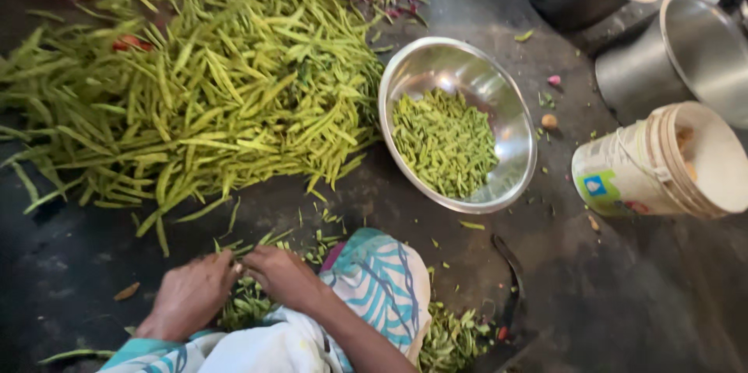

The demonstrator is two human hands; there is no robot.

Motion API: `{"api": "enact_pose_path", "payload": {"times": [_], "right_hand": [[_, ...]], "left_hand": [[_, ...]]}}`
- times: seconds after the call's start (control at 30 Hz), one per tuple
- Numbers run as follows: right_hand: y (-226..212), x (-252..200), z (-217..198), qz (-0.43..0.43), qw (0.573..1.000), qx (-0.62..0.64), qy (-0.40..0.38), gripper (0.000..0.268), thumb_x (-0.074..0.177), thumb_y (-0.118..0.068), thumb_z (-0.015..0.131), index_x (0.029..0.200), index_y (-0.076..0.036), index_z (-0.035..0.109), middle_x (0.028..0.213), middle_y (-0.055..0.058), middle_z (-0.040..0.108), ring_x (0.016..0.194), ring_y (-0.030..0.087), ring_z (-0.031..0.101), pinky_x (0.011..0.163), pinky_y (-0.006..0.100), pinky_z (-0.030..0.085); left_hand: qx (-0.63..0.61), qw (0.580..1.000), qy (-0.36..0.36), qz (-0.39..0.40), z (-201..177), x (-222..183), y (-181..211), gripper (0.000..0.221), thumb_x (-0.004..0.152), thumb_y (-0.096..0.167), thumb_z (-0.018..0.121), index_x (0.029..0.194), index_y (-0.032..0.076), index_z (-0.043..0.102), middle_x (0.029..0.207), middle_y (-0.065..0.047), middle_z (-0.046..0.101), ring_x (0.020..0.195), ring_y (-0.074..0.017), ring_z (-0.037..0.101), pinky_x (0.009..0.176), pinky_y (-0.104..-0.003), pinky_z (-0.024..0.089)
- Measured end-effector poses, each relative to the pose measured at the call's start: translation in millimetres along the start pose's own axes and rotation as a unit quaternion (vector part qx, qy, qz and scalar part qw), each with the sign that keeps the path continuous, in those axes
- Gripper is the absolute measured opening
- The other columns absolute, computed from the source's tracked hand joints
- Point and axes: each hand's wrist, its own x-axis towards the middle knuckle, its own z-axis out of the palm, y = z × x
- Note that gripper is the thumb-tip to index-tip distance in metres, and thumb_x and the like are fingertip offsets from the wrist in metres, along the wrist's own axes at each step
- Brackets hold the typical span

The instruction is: The person sits on the floor and repeatedly picks up long green beans, snaps off the ends, and places the trimmed pieces into a nearby metal bowl. The person handles the beans one at a time, discarding the ends onto the floor.

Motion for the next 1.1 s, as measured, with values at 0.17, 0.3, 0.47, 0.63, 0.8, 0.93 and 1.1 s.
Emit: {"api": "enact_pose_path", "payload": {"times": [0.17, 0.3, 0.47, 0.63, 0.8, 0.93, 1.1], "right_hand": [[17, 0, 15, 0.058, 0.997, 0.025, -0.037, 0.016, 0.097, -0.007, 0.056, 0.108, -0.001, 0.065, 0.103, 0.023, 0.069, 0.096, 0.041, 0.066, 0.083, 0.047, 0.053], [10, -11, 27, 0.051, 0.993, -0.074, -0.075, 0.014, 0.093, -0.009, 0.058, 0.104, -0.005, 0.066, 0.092, 0.017, 0.071, 0.088, 0.036, 0.071, 0.077, 0.046, 0.056], [-19, -2, 15, -0.046, 0.988, -0.094, 0.111, 0.018, 0.091, -0.004, 0.061, 0.109, -0.006, 0.067, 0.094, 0.014, 0.071, 0.087, 0.034, 0.071, 0.075, 0.043, 0.057], [-1, -6, -4, -0.036, 0.956, -0.113, 0.268, 0.011, 0.098, 0.000, 0.065, 0.105, -0.003, 0.072, 0.093, 0.013, 0.072, 0.079, 0.024, 0.068, 0.071, 0.037, 0.056], [52, -24, -167, 0.017, 0.746, -0.055, 0.663, 0.047, 0.115, -0.028, 0.049, 0.148, 0.005, 0.054, 0.135, 0.022, 0.070, 0.119, 0.030, 0.071, 0.107, 0.042, 0.061], [77, -20, -244, 0.239, 0.665, -0.507, 0.494, 0.066, 0.104, -0.033, 0.072, 0.151, 0.005, 0.049, 0.153, 0.040, 0.031, 0.140, 0.043, 0.033, 0.114, 0.049, 0.032], [72, 22, -86, 0.110, 0.946, -0.244, 0.182, 0.025, 0.086, -0.002, 0.068, 0.109, -0.008, 0.077, 0.099, 0.017, 0.074, 0.085, 0.034, 0.072, 0.078, 0.043, 0.056]], "left_hand": [[0.022, 0.994, -0.077, 0.080, 1, 0, -1, 0.021, 0.096, 0.026, 0.051, 0.108, 0.010, 0.060, 0.082, -0.018, 0.073, 0.079, -0.0396, 0.071, 0.070, -0.053, 0.055], [0.038, 0.981, 0.148, 0.119, 36, -18, -15, 0.020, 0.086, 0.026, 0.057, 0.095, 0.008, 0.062, 0.087, -0.023, 0.070, 0.076, -0.0412, 0.069, 0.067, -0.049, 0.055], [-0.517, 0.845, -0.036, -0.131, 57, -9, -25, 0.026, 0.106, 0.027, 0.049, 0.104, 0.006, 0.065, 0.078, -0.017, 0.057, 0.069, -0.0393, 0.048, 0.067, -0.051, 0.038], [-0.194, 0.967, 0.163, -0.025, 76, -8, -22, 0.050, 0.080, 0.045, 0.061, 0.116, 0.012, 0.067, 0.100, -0.015, 0.065, 0.094, -0.0370, 0.054, 0.085, -0.053, 0.038], [0.020, 0.978, 0.176, 0.107, 49, -37, -16, 0.045, 0.064, 0.051, 0.076, 0.109, 0.046, 0.071, 0.123, -0.019, 0.067, 0.123, -0.0419, 0.050, 0.102, -0.059, 0.033], [-0.331, 0.939, -0.019, -0.095, 2, -20, -7, 0.033, 0.091, 0.031, 0.067, 0.122, 0.023, 0.072, 0.111, -0.009, 0.072, 0.114, -0.0317, 0.063, 0.100, -0.051, 0.045], [-0.204, 0.957, 0.207, 0.015, -37, -21, -12, 0.034, 0.080, 0.019, 0.073, 0.112, 0.007, 0.070, 0.103, -0.013, 0.066, 0.094, -0.0358, 0.065, 0.084, -0.043, 0.053]]}}
